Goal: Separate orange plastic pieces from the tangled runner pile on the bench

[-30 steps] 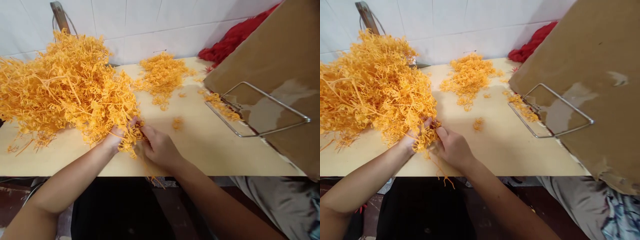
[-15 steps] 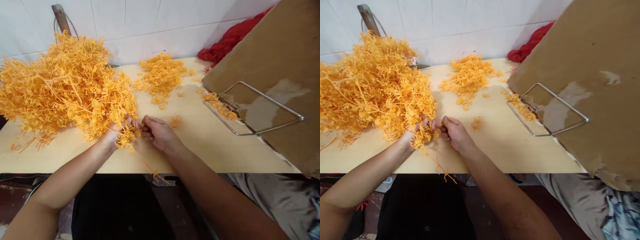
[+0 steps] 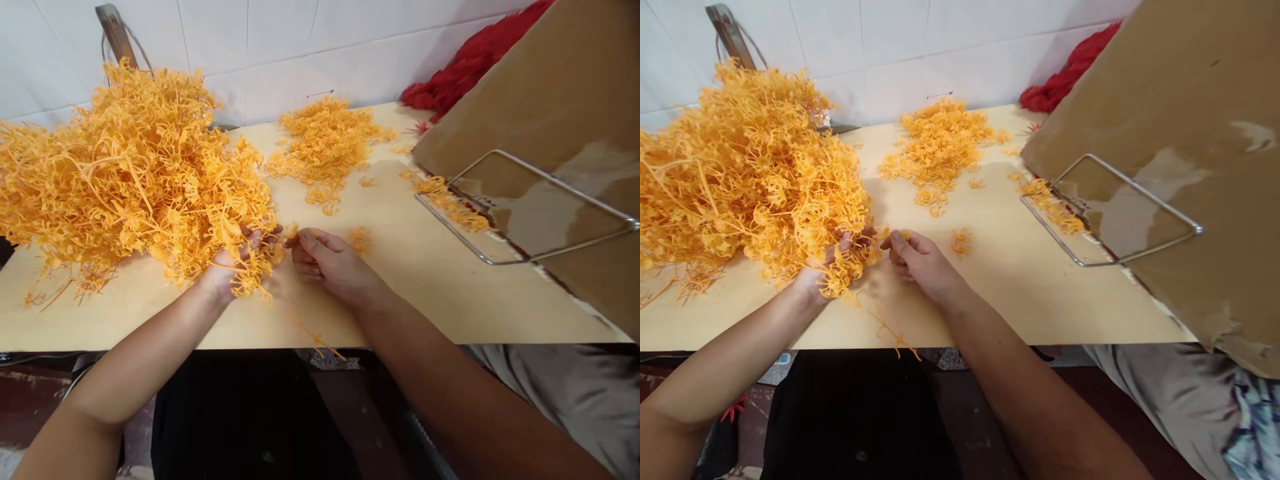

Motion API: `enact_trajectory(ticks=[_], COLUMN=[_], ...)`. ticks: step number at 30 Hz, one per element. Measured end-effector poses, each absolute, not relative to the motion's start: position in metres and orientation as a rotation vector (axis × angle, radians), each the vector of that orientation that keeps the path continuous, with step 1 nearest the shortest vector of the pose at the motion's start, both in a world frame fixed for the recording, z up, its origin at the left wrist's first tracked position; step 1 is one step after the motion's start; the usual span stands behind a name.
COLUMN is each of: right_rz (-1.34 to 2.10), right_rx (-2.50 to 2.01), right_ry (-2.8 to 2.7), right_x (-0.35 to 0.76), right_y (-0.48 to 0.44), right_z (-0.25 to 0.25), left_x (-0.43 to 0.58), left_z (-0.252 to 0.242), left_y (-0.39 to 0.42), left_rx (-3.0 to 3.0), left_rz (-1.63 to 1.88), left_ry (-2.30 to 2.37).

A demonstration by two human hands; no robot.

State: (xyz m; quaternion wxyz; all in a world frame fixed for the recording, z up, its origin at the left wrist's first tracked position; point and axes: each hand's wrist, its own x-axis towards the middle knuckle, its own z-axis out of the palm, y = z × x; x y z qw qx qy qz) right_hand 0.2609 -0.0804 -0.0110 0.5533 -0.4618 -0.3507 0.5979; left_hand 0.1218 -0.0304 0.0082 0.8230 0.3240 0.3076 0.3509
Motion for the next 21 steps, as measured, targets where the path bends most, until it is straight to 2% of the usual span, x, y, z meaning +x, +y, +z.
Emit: enact_trajectory(ticks=[8, 16, 21], right_rz=[1.297, 1.429, 1.356], right_rx=[-1.181, -1.033, -1.018], right_ry=[-0.951, -0.671, -0.648], right_x=[0.2542, 0.2597, 0.2561], right_y=[-0.0820, -0.0810, -0.0752], right_z=[-0.0107, -0.0076, -0.0063], left_x=[0.1201, 0.1224, 0.1230], left_z=[0.0067, 0.0064, 0.0009], left_y=[-0.0296, -0.0310, -0.0294], left_rx=[0.728, 0.745, 0.738], left_rz=[0.710, 0.708, 0.688], left_ry=[0.625, 0.591, 0.618])
